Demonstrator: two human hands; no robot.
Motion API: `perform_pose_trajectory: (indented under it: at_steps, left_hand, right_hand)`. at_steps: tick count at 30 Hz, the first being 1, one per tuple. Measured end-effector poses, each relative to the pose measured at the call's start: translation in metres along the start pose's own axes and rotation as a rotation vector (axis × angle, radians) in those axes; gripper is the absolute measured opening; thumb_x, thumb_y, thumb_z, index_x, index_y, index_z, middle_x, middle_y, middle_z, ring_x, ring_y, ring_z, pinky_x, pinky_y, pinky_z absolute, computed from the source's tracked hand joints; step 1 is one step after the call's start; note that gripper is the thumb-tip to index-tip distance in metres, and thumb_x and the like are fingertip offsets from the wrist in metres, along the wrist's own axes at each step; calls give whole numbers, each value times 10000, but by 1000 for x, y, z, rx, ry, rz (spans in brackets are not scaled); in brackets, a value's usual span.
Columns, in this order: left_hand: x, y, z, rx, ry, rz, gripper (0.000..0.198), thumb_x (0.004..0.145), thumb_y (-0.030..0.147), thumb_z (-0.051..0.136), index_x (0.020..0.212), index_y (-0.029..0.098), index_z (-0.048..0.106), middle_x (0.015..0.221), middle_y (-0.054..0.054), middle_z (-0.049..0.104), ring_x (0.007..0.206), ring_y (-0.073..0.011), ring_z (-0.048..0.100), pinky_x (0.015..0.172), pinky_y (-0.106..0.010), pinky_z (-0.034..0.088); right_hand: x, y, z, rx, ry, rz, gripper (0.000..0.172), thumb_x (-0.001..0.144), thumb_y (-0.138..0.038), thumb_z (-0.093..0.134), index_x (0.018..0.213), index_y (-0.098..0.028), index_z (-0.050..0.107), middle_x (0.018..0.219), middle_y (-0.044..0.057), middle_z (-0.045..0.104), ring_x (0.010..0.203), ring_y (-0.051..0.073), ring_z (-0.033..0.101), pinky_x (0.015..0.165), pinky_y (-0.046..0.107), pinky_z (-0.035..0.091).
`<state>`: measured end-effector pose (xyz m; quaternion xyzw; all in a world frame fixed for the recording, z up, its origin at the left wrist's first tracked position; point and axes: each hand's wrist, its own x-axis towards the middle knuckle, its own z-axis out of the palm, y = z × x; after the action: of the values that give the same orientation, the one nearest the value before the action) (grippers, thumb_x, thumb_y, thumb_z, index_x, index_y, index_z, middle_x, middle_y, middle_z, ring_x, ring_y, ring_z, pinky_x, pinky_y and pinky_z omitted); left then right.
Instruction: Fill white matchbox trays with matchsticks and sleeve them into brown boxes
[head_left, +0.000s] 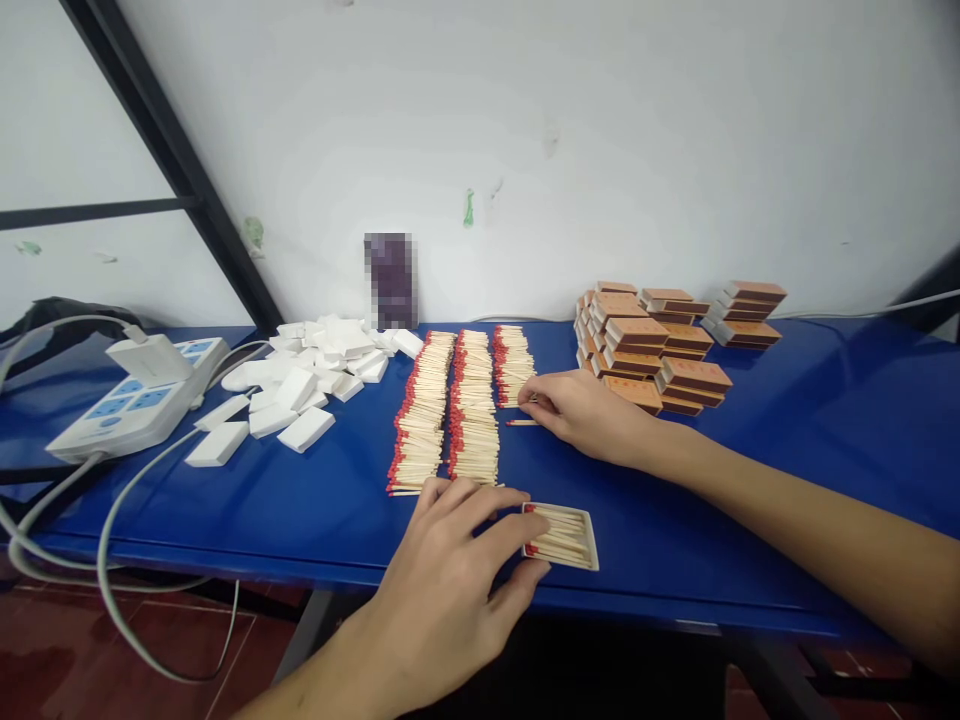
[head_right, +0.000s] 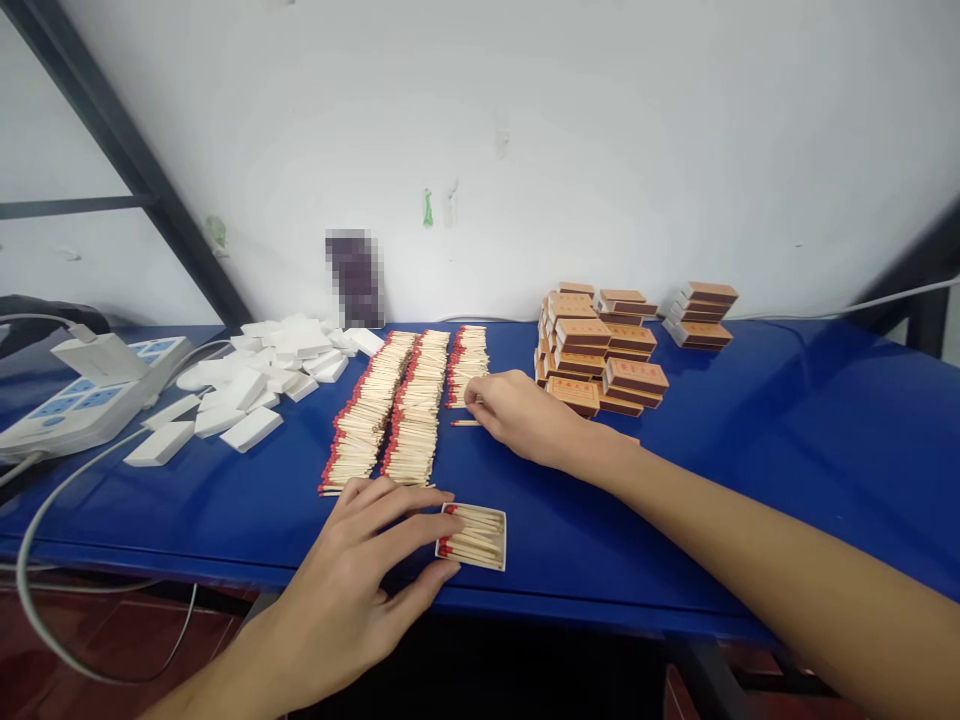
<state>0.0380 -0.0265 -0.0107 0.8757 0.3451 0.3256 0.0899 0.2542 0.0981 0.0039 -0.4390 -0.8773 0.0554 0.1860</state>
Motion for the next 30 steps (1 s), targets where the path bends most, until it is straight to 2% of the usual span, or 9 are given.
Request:
perform_pose_trajectory:
  at_steps: [12, 21, 30]
  left_hand:
    - [1, 0, -1, 7, 2, 5, 163, 933, 173, 654, 1085, 231, 667, 1151, -13, 707, 1000, -216, 626, 873, -393, 406]
    - [0, 1, -1, -7, 5, 3, 168, 933, 167, 656, 1087, 233, 666, 1151, -4, 704, 1015, -204, 623, 888, -389, 401]
    - [1, 0, -1, -5, 5, 3, 161, 939, 175, 654, 1089, 232, 668, 1155, -4, 705, 1012, -201, 621, 880, -384, 397]
  right_hand:
    - [1, 3, 0, 9, 10, 16, 224, 911, -197, 517, 892, -182, 740, 736, 43, 715, 641, 168, 588, 629, 278, 384]
    - [1, -1, -6, 29, -46, 105, 158, 885, -175, 542, 800, -180, 675, 635, -2, 627, 547, 134, 501, 584, 267, 344]
    - [-6, -4, -14, 131, -93, 97, 148, 868, -221, 561, 764, -193, 662, 576, -30, 595, 528, 132, 516, 584, 273, 361]
